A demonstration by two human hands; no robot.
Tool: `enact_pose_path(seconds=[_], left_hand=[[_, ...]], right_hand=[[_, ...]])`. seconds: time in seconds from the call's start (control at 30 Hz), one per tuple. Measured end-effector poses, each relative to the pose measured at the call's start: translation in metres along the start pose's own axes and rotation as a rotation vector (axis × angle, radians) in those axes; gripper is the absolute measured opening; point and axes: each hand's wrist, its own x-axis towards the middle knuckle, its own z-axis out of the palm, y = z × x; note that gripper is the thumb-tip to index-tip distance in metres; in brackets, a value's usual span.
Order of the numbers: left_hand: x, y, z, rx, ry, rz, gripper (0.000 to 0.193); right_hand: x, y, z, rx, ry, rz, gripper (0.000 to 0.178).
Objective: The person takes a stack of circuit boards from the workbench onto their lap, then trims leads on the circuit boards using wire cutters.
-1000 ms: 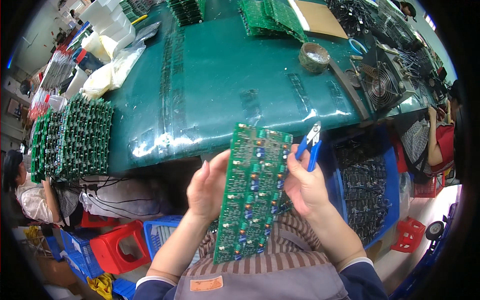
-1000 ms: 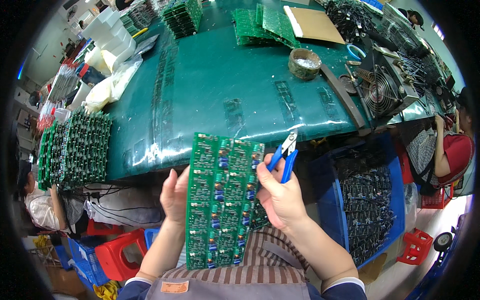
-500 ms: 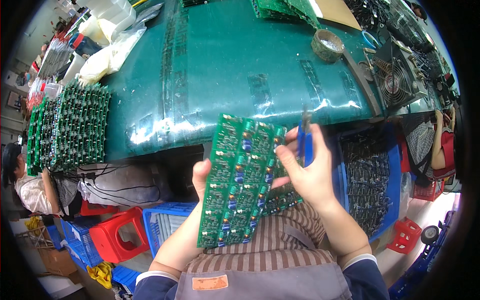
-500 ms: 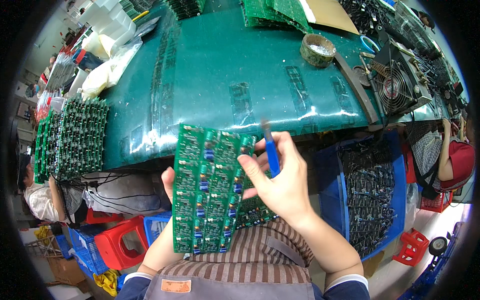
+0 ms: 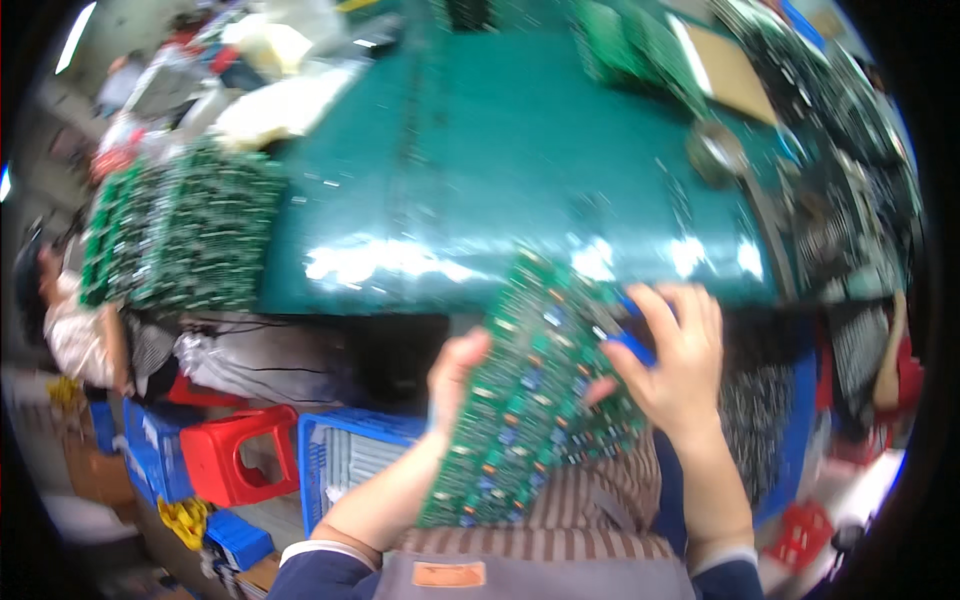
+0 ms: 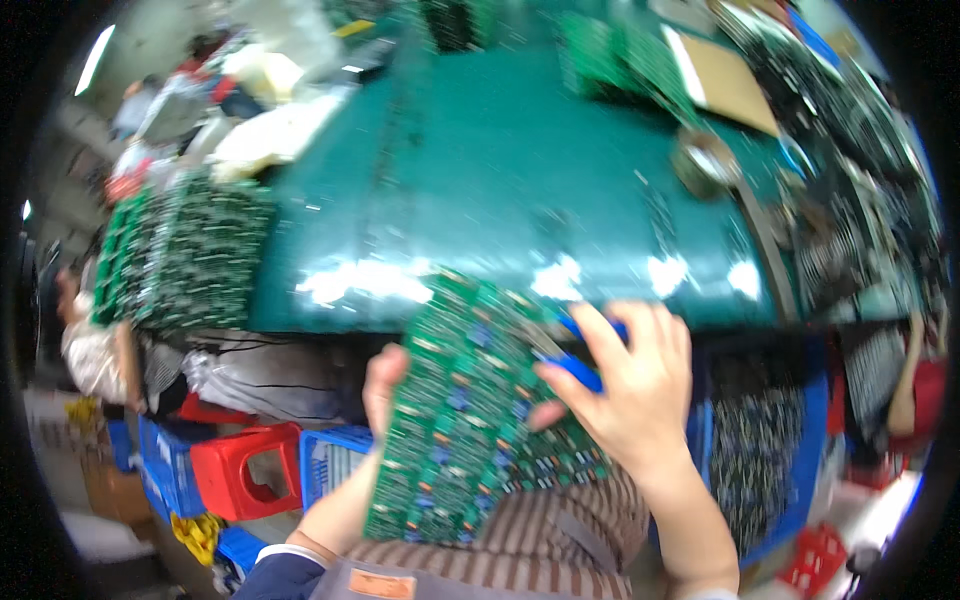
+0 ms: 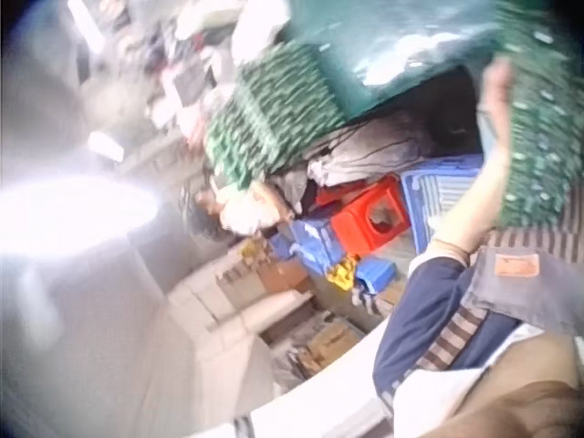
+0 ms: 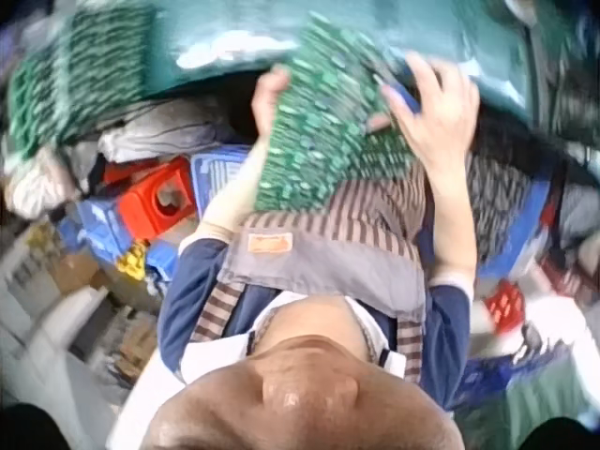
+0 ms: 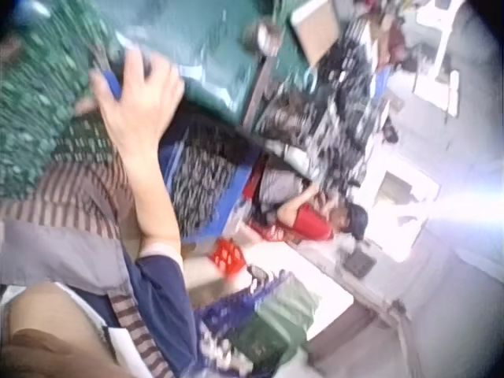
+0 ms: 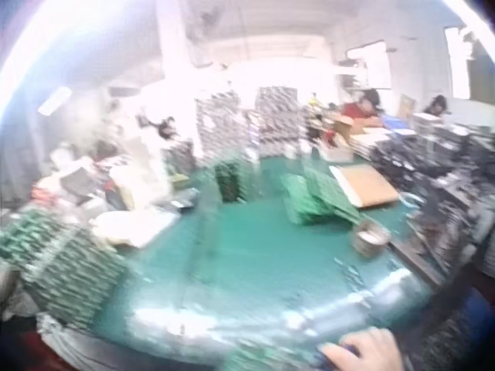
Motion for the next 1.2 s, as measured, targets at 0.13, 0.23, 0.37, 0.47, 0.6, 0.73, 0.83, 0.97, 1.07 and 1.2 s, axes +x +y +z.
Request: enact_pose_path(seconds=[0.13, 0.23, 0.37, 0.47, 0.6, 0.73, 0.83, 0.97, 1.07, 1.2], left_hand=[[0.026, -0.015, -0.05, -0.473, -0.59, -0.085, 0.054], [0.028, -0.024, -0.039, -0.295, -0.319, -0.166, 0.042], [0.026, -0.025, -0.049, -0.298, -0.421, -0.084, 0.037], [0.026, -0.018, -0.051, -0.286, -0.45, -0.077, 0.038], [0.031, -0.014, -0.053, -0.295, -0.484, -0.098, 0.038], [0.029, -0.011, -0.052, -0.276, -0.465, -0.103, 0.038], [0.024, -0.013, -0.051, -0.269, -0.447, -0.078, 0.039], [0.023, -0.011, -0.049, -0.284, -0.5, -0.043, 0.038], [0.02, -0.008, -0.046, -0.281, -0.401, -0.101, 0.036], [0.019, -0.007, -0.043, -0.157, -0.404, -0.07, 0.033]], right_hand=[[-0.014, 0.009, 0.005, -0.017, 0.001, 0.045, 0.053], [-0.031, 0.024, 0.011, 0.002, 0.012, 0.03, 0.05], [-0.015, 0.013, 0.007, -0.063, 0.044, -0.129, 0.044], [-0.014, 0.014, 0.011, -0.027, 0.033, -0.103, 0.055], [-0.009, 0.011, 0.01, -0.038, 0.014, -0.086, 0.054], [-0.005, 0.008, 0.01, -0.033, 0.02, -0.101, 0.052], [-0.008, 0.006, 0.009, -0.029, 0.023, -0.104, 0.051], [-0.008, 0.002, 0.009, -0.025, 0.0, -0.085, 0.049], [-0.009, 0.0, 0.01, -0.031, -0.007, -0.075, 0.048], [-0.012, 0.004, 0.014, -0.022, 0.003, -0.08, 0.048]])
